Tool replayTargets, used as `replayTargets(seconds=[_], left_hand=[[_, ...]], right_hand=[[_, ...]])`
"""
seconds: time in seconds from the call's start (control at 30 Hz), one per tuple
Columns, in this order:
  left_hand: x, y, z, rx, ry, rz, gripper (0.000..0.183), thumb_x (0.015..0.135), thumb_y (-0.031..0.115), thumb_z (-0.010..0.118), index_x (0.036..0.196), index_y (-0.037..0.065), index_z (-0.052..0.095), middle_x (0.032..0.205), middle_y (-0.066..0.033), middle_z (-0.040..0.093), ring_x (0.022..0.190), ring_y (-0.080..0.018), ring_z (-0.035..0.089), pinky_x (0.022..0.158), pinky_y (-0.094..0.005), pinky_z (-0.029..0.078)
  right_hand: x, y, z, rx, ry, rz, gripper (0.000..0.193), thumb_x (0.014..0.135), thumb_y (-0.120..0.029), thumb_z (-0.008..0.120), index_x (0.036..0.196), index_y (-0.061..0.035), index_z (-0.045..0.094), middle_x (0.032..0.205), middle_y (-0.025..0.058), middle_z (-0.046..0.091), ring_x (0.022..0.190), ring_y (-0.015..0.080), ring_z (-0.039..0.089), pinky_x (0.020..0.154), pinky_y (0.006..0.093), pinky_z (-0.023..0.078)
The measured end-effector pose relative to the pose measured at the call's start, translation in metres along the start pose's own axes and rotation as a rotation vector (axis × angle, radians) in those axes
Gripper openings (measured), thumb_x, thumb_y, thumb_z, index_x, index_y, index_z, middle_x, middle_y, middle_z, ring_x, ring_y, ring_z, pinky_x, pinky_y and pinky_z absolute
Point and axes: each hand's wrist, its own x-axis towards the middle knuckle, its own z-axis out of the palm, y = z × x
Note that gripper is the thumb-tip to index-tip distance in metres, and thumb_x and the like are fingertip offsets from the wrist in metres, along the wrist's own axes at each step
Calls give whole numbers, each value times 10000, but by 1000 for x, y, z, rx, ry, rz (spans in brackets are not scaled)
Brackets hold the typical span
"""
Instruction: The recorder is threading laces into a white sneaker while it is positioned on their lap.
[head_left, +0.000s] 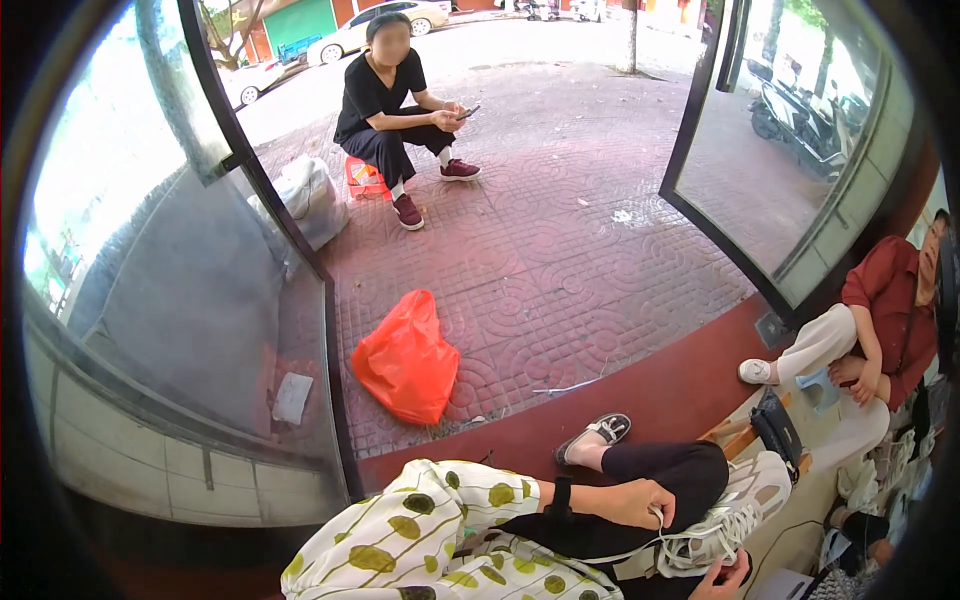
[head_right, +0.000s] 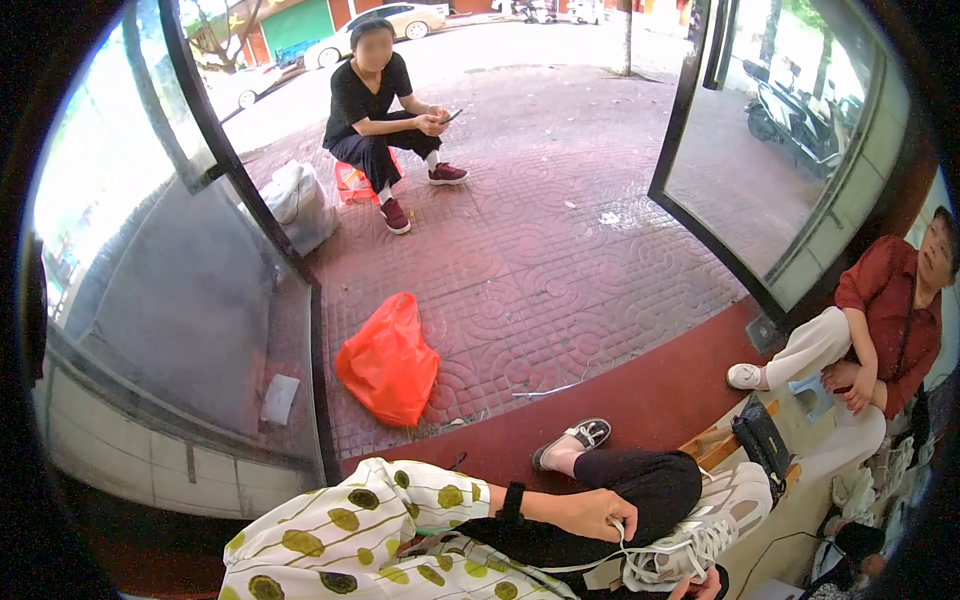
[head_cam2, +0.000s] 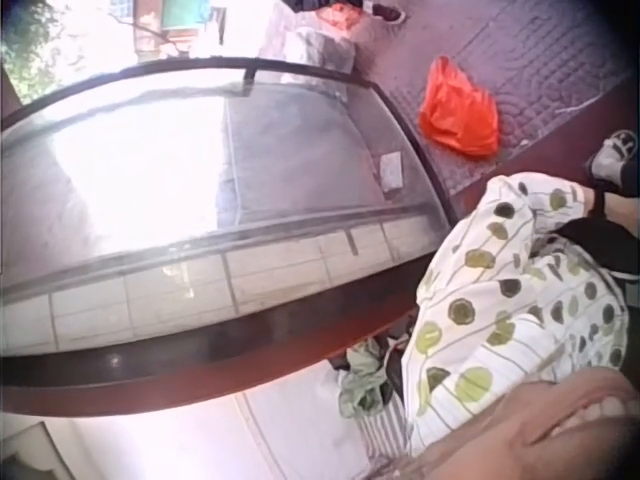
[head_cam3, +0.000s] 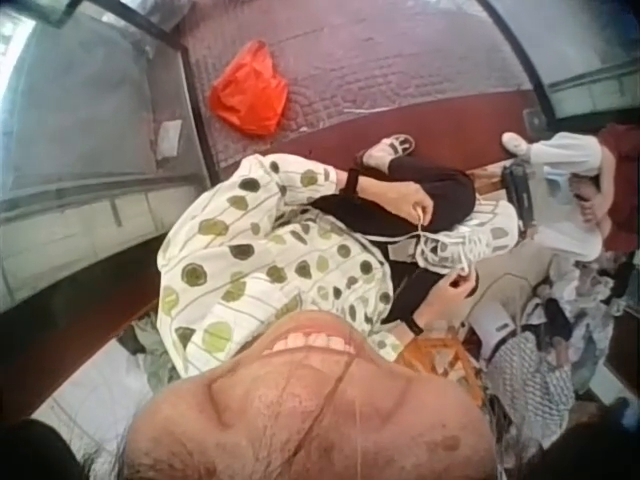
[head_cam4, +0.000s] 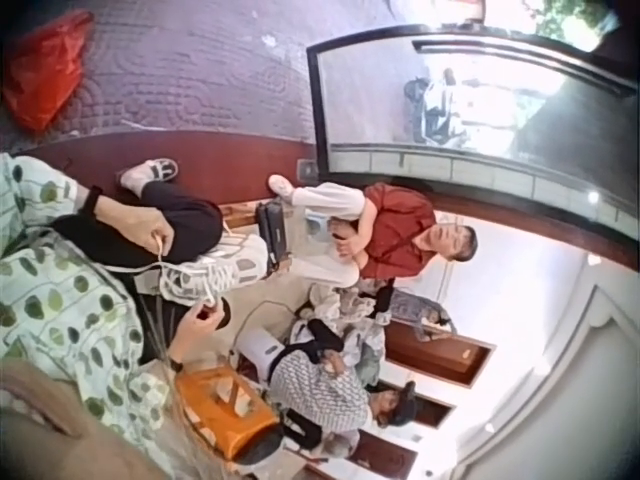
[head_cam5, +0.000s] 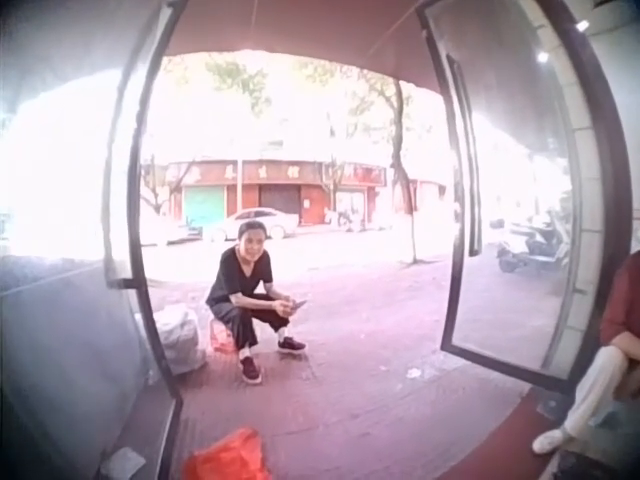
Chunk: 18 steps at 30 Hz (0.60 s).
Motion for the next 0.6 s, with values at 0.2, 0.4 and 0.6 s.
replayTargets(seconds=[0.2, 0.4, 0.6], left_hand=[[-3, 4, 0, -113, -160, -82, 147, 762, 28, 582, 904, 38, 617, 586, 46, 389, 552, -53, 366, 518, -274, 292], [1, -14, 5, -45, -44, -76, 125, 767, 18, 578, 880, 27, 629, 661, 7, 550, 612, -69, 490, 551, -262, 373], [2, -18, 4, -41, -69, -113, 106, 776, 24, 585, 871, 24, 632, 714, -5, 596, 641, -77, 523, 569, -257, 397]], right_hand=[[1, 9, 2, -21, 8, -45, 374, 909, -169, 651, 1230, -5, 552, 1103, 176, 605, 951, 282, 603, 802, 338, 488], [1, -3, 0, -23, 3, -18, 379, 915, -194, 650, 1227, -1, 555, 1104, 171, 604, 972, 288, 589, 817, 341, 478], [1, -15, -4, -74, -4, -20, 382, 918, -223, 648, 1212, 7, 565, 1110, 178, 607, 992, 305, 583, 833, 354, 477]])
